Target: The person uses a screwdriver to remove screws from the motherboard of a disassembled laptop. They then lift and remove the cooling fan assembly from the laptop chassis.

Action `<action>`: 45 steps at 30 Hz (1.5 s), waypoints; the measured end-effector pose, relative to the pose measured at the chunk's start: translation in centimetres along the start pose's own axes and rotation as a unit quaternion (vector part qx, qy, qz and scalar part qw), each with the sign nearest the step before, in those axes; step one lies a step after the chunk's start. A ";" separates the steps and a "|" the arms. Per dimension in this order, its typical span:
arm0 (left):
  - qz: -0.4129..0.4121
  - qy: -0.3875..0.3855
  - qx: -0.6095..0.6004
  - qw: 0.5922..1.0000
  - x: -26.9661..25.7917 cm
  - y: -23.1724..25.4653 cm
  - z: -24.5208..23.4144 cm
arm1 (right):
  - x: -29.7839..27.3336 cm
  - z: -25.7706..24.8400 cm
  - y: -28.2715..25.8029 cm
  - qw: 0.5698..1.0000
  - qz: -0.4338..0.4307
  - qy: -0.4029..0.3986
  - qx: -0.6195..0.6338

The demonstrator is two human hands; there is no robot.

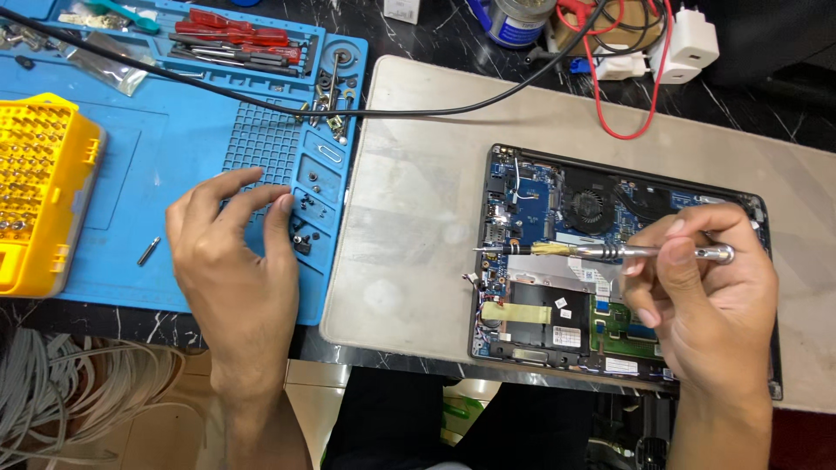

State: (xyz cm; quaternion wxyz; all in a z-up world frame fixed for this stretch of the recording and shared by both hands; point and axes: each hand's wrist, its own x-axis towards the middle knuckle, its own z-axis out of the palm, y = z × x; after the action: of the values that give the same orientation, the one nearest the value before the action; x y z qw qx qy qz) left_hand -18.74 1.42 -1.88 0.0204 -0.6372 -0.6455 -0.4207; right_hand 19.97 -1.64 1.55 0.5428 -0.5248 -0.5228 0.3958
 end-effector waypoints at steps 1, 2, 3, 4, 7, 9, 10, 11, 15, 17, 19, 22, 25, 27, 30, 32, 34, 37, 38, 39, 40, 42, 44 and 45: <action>0.002 -0.005 -0.001 1.000 0.1 -0.1 0.1 | 0.0 -0.1 0.2 1.000 0.001 0.005 -0.004; 0.004 -0.011 -0.001 1.000 0.1 -0.1 0.2 | -0.1 -0.3 0.3 1.000 0.001 0.011 -0.008; 0.004 -0.012 -0.002 1.000 0.2 -0.1 0.3 | -0.1 -0.2 0.3 1.000 0.002 0.011 -0.009; 0.006 -0.012 -0.001 1.000 0.2 -0.1 0.4 | 0.0 -0.2 0.3 1.000 0.001 0.012 -0.007; 0.011 -0.012 0.001 1.000 0.2 -0.2 0.5 | -0.1 -0.4 0.4 1.000 0.001 0.014 -0.002; 0.013 -0.011 0.002 1.000 0.2 -0.4 0.5 | -0.2 -0.6 0.6 1.000 0.001 0.015 0.000; 0.018 -0.006 0.000 1.000 0.1 -0.5 0.6 | -0.3 -0.8 0.7 1.000 0.001 0.023 -0.002; 0.023 -0.001 -0.001 1.000 0.0 -0.7 0.6 | -0.3 -0.9 0.8 1.000 0.002 0.030 -0.004; 0.029 0.008 -0.007 1.000 0.0 1.0 -0.3 | -0.5 -2.1 0.9 0.999 0.002 0.045 -0.005; 0.047 0.010 -0.022 0.999 -0.3 2.8 -0.5 | -0.8 -3.1 0.4 0.997 -0.014 0.075 -0.026; 0.069 0.003 -0.042 0.997 -0.7 4.7 -0.4 | -0.8 -4.4 0.2 0.994 -0.026 0.101 -0.031; 0.107 -0.025 -0.088 0.990 -1.1 8.1 0.0 | -0.8 -6.5 -0.7 0.983 -0.057 0.149 -0.090; 0.139 -0.069 -0.132 0.979 -1.6 11.3 1.3 | -1.2 -8.9 -1.4 0.973 -0.099 0.155 -0.143; 0.158 -0.093 -0.150 0.972 -2.0 13.4 2.3 | -1.4 -10.5 -1.6 0.973 -0.122 0.139 -0.141; 0.186 -0.143 -0.157 0.959 -2.8 16.5 4.1 | -1.6 -12.1 -1.3 0.965 -0.143 0.150 -0.160; 0.246 -0.179 -0.157 0.940 -3.4 18.4 5.7 | -1.4 -12.3 -0.9 0.963 -0.173 0.127 -0.164; 0.278 -0.221 -0.146 0.923 -3.8 20.0 7.4 | -1.2 -12.7 -0.6 0.957 -0.186 0.126 -0.180; 0.334 -0.277 -0.081 0.897 -4.4 21.5 9.6 | -0.5 -13.5 0.3 0.954 -0.209 0.113 -0.184; 0.359 -0.291 -0.031 0.886 -4.5 21.7 10.3 | -0.2 -13.7 0.7 0.954 -0.220 0.103 -0.175; 0.364 -0.291 -0.031 0.884 -4.5 22.0 10.7 | 0.1 -14.0 1.0 0.954 -0.220 0.108 -0.175; 0.377 -0.284 -0.008 0.882 -4.5 22.3 11.1 | 0.4 -14.2 1.3 0.950 -0.224 0.107 -0.189; 0.393 -0.278 0.015 0.876 -4.6 22.7 11.6 | 0.6 -14.1 1.3 0.947 -0.224 0.110 -0.203; 0.394 -0.276 0.026 0.876 -4.6 22.9 12.0 | 0.8 -13.5 0.8 0.952 -0.201 0.112 -0.203; 0.394 -0.278 0.027 0.876 -4.6 23.0 12.0 | 0.9 -13.6 0.8 0.952 -0.200 0.112 -0.201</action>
State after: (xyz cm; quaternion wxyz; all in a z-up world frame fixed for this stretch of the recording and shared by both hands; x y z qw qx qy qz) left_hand 7.55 0.77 -0.33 0.0218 -0.9286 -0.3312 -0.1658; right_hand 33.59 -2.76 2.24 0.5493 -0.5489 -0.6214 0.1042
